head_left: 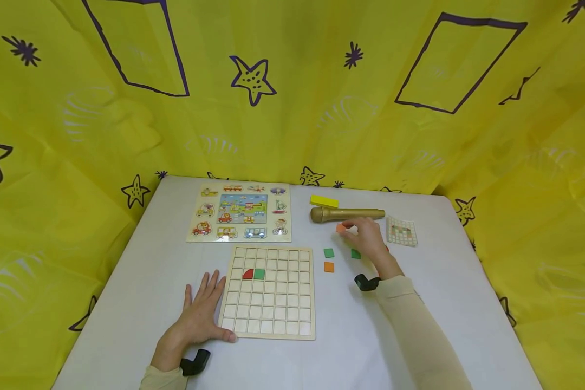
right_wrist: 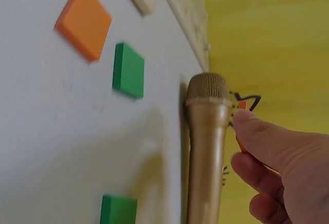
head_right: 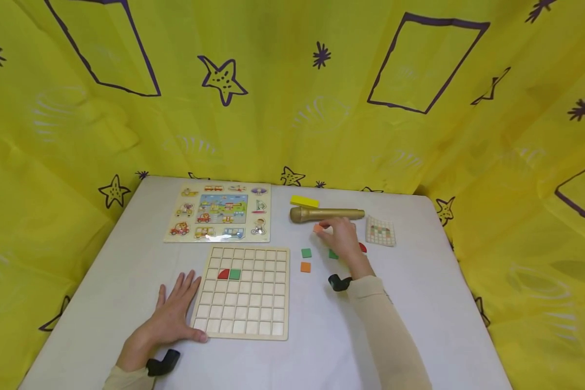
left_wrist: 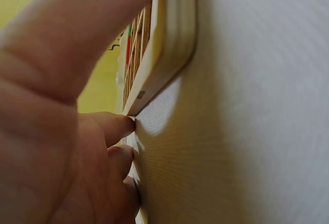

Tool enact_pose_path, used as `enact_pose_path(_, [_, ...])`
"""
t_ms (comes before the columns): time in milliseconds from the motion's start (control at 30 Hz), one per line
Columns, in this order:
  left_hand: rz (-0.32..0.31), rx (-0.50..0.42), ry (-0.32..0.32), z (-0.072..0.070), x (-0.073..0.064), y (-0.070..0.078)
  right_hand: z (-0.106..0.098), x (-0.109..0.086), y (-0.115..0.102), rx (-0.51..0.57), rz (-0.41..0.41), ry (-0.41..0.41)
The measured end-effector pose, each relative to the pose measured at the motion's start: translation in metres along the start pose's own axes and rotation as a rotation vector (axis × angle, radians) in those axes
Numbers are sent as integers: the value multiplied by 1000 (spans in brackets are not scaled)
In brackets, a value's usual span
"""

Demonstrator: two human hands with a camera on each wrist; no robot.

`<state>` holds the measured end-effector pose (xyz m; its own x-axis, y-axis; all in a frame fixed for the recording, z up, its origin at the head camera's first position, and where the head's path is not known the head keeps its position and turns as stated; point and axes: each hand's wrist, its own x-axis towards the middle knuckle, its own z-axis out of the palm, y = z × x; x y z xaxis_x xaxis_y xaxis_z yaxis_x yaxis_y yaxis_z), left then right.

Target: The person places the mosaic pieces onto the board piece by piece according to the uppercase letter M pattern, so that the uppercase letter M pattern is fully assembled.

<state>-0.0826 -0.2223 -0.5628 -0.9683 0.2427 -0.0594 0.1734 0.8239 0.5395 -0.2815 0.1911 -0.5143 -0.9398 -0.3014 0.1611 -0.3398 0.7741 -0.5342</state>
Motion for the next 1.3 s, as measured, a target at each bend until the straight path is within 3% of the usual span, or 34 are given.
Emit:
enact_pose_path(133, [-9, 11, -15, -1, 0, 0, 5, 2, -12, 28, -54, 26])
enact_pose_path(333, [-21, 14, -33, -3, 1, 3, 13, 2, -30, 72, -71, 29])
enact_pose_path(600, [-29, 24, -39, -5, 1, 4, 33, -4, -62, 117, -49, -39])
enact_pose_path(1067, [-32, 8, -41, -3, 0, 3, 79, -21, -104, 146, -178, -160])
enact_pose_path(1300, [-38, 11, -44, -3, 1, 4, 95, -26, -116, 145, -187, -214])
